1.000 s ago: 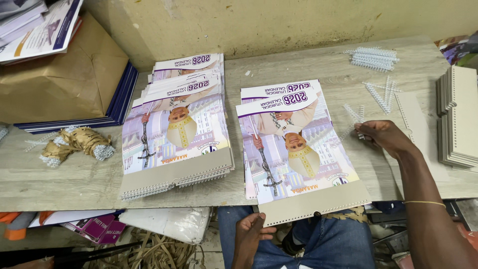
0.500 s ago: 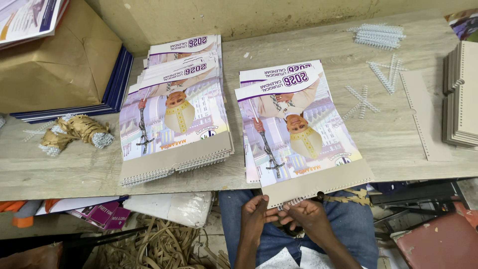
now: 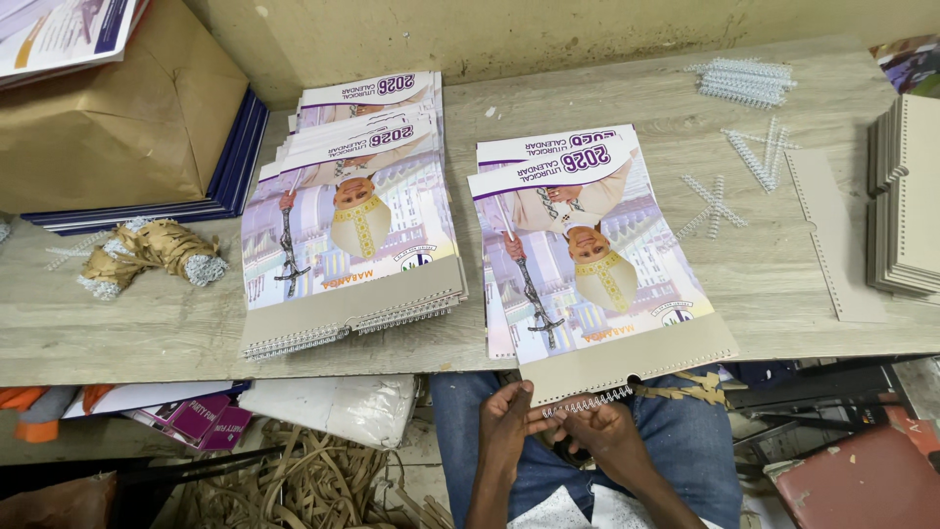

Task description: The person assembles wall calendars by inserting plastic spiral binding wires through pre-punched holes in the pages. They repeatedly pick up a wire, thread it through the holes, and secure it, then place the finished calendar onto a stack on the table.

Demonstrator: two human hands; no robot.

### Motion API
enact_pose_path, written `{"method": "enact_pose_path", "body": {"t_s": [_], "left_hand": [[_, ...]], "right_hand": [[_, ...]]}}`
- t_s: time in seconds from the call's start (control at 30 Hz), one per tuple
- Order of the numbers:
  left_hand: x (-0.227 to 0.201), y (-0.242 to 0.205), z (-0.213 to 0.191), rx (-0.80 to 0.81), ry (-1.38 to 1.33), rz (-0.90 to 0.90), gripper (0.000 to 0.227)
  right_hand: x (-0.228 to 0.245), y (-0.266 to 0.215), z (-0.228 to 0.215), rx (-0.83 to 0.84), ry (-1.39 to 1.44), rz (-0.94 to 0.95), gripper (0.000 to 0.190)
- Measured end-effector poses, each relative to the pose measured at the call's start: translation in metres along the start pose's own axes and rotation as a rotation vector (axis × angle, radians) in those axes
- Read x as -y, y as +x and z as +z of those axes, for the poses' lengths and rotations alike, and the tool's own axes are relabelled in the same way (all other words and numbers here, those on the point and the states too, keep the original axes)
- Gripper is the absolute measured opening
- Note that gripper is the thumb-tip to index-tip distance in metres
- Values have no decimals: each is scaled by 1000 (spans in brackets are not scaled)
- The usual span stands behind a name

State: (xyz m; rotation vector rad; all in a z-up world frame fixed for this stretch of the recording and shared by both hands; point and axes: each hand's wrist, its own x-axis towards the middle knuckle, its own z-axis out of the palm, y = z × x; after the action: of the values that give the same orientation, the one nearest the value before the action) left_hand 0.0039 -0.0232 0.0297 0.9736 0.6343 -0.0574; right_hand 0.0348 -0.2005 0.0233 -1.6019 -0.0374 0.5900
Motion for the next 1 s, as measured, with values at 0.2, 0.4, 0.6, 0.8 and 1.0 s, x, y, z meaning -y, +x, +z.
{"method": "enact_pose_path", "body": {"t_s": [0.2, 0.4, 0.6, 0.8, 1.0], "left_hand": [[2, -1, -1, -13, 7, 6, 46], [14, 6, -6, -66, 85, 0, 53], [21, 13, -9, -34, 41, 36, 45], [25, 15, -12, -58, 138, 11, 68], [19, 8, -12, 72, 100, 48, 40]], "right_hand": [[5, -1, 3, -6, -14, -37, 39], [14, -3, 12, -67, 85, 41, 27], [21, -3, 21, -223, -22, 127, 23], [35, -7, 16, -277, -219, 209, 32], [41, -3, 8, -250, -366, 211, 50]]}}
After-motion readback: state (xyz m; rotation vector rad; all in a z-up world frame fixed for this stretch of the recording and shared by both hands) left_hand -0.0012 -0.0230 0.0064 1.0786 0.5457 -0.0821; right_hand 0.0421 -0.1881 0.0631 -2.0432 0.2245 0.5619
